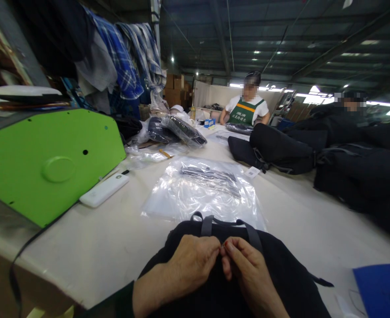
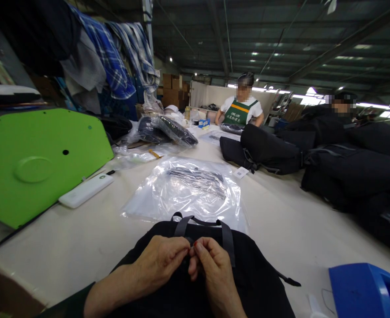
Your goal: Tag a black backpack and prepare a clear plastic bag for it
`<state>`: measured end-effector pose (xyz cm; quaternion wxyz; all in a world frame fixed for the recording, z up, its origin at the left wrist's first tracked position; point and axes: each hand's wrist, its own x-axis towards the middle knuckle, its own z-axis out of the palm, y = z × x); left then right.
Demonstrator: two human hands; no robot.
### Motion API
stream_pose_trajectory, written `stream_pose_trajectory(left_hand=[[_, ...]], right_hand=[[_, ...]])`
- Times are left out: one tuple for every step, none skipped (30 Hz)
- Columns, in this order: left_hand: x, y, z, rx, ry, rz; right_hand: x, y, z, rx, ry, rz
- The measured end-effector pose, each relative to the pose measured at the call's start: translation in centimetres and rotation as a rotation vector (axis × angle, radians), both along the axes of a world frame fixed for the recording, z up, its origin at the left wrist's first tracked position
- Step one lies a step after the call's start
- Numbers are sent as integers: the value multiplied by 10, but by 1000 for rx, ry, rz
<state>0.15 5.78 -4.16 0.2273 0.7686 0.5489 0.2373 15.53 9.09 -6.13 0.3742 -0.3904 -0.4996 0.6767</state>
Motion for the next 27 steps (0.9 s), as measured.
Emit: stream_pose_trajectory(left_hand=[[0,0,-1,12,1,0],[0,0,-2,26,1,2],[-1,0,-2,35,2,7],[-1,-1,-3,40,6,13],[-1,-1,-3,41,9,18],[-1,-1,-2,38,11,22],[-1,-1,-2,27,7,22],[0,-1,-1,14,-3,18],[0,-1,0,3,-12,13],[0,-1,1,-4,-16,12],[0,0,2,-13,-16,13],[0,0,3,-22,-14,11],[0,0,3,-28,-15,11],[0,0,3,-29,-24,9],[0,0,3,-29,-38,4],[0,0,3,-25,-47,-1],[0,0,2,-17,-43,-1],[0,0,1,-5,-25,0],[0,0,0,5,4,5],[0,0,-1,12,39,11],[0,0,-2,15,69,19],[0,0,-2,14,89,25],[0,0,-1,9,99,30],[0,0,-1,2,98,29],[0,0,0,-4,93,25],[0,0,1,-8,86,20],[0,0,1,-9,82,16]], right_hand=[[0,0,0,0,0,-4],[0,-1,0,-4,-1,-8],[0,-1,1,-9,1,-12],[0,-1,1,-17,5,-13],[0,-1,2,-26,11,-11],[-1,-1,2,-36,17,-11],[-1,-1,3,-42,21,-8],[-1,0,3,-42,23,-6],[-1,0,4,-38,23,-4],[-1,0,4,-32,19,-3],[-1,0,4,-25,15,-2],[-1,-1,4,-19,10,0],[0,-1,4,-14,6,3],[0,-1,4,-11,4,4],[0,-1,4,-8,-2,9],[0,-1,4,-1,-11,13],[0,-1,4,7,-22,18],[0,-1,4,15,-34,21],[-1,-1,4,22,-44,23],[-1,0,4,27,-50,26],[-1,0,4,31,-52,27],[-2,0,4,33,-52,26],[-2,0,4,34,-52,25],[-2,0,4,32,-53,22],[-1,-1,4,32,-54,17],[-1,-1,4,33,-56,13],[-1,-1,5,35,-58,9]])
